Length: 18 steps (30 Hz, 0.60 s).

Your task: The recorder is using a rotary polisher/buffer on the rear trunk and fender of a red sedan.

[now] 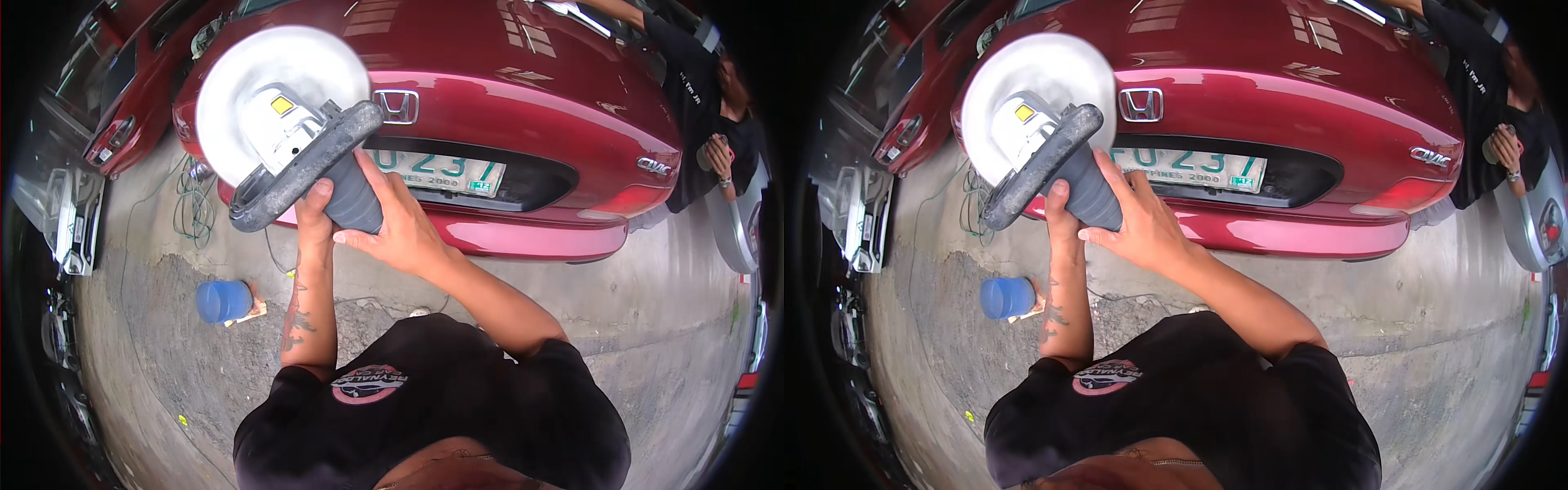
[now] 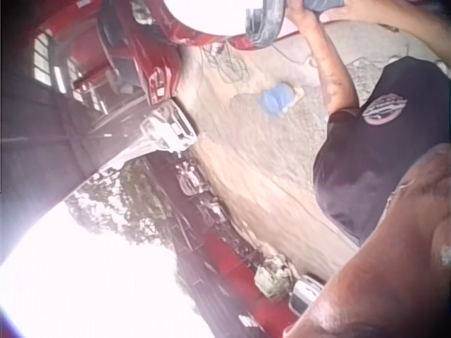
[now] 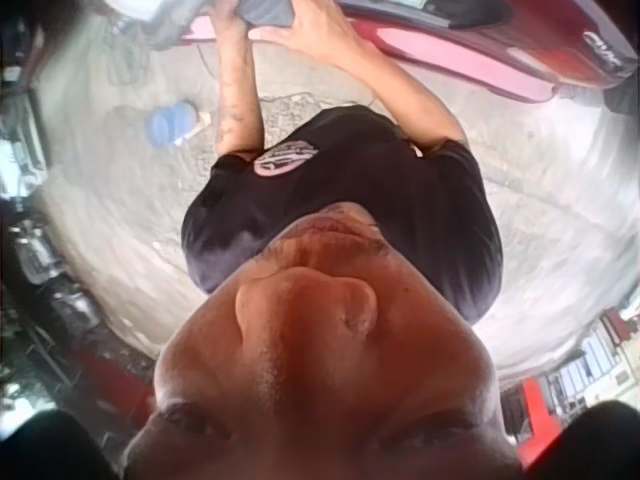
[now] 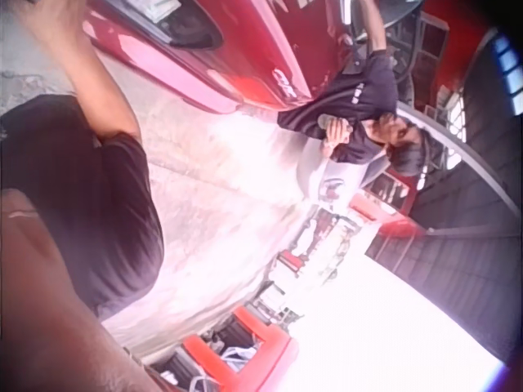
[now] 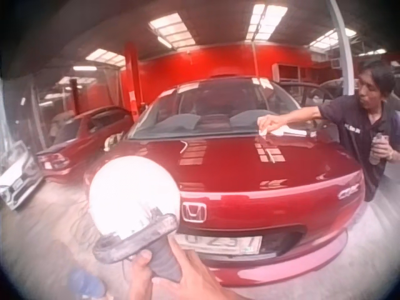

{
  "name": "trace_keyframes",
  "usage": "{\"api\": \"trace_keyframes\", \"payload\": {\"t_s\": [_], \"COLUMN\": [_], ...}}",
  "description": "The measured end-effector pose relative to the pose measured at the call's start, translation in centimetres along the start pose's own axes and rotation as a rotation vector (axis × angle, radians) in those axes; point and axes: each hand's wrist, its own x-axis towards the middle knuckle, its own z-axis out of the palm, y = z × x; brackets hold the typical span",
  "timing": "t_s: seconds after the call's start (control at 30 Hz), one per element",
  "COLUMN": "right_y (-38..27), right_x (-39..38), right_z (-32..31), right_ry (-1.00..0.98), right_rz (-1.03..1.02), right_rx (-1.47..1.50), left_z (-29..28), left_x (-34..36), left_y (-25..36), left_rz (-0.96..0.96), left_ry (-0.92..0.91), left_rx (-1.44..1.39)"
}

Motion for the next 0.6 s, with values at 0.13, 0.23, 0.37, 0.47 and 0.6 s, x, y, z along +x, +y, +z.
{"api": "trace_keyframes", "payload": {"t_s": [0.13,0.23,0.37,0.47,0.6], "right_y": [0.8,2.5,4.7,5.8,6.7], "right_x": [-0.7,-1.9,-5.5,-9.2,-13.2], "right_z": [-1.6,-2.7,-4.6,-6.2,-7.7], "right_ry": [0.031,-0.005,-0.109,-0.156,-0.106], "right_rz": [-0.016,-0.052,-0.054,0.032,0.070], "right_rx": [0.055,0.064,0.095,0.085,0.036], "left_z": [2.8,4.7,5.4,5.1,5.1], "left_x": [-0.7,-3.0,-8.0,-11.8,-13.1], "left_y": [0.0,-1.0,-5.3,-9.7,-14.0], "left_rz": [0.068,0.098,-0.055,-0.143,-0.034], "left_ry": [0.083,0.130,0.216,0.235,0.090], "left_rx": [0.086,0.106,-0.018,-0.050,0.308]}}
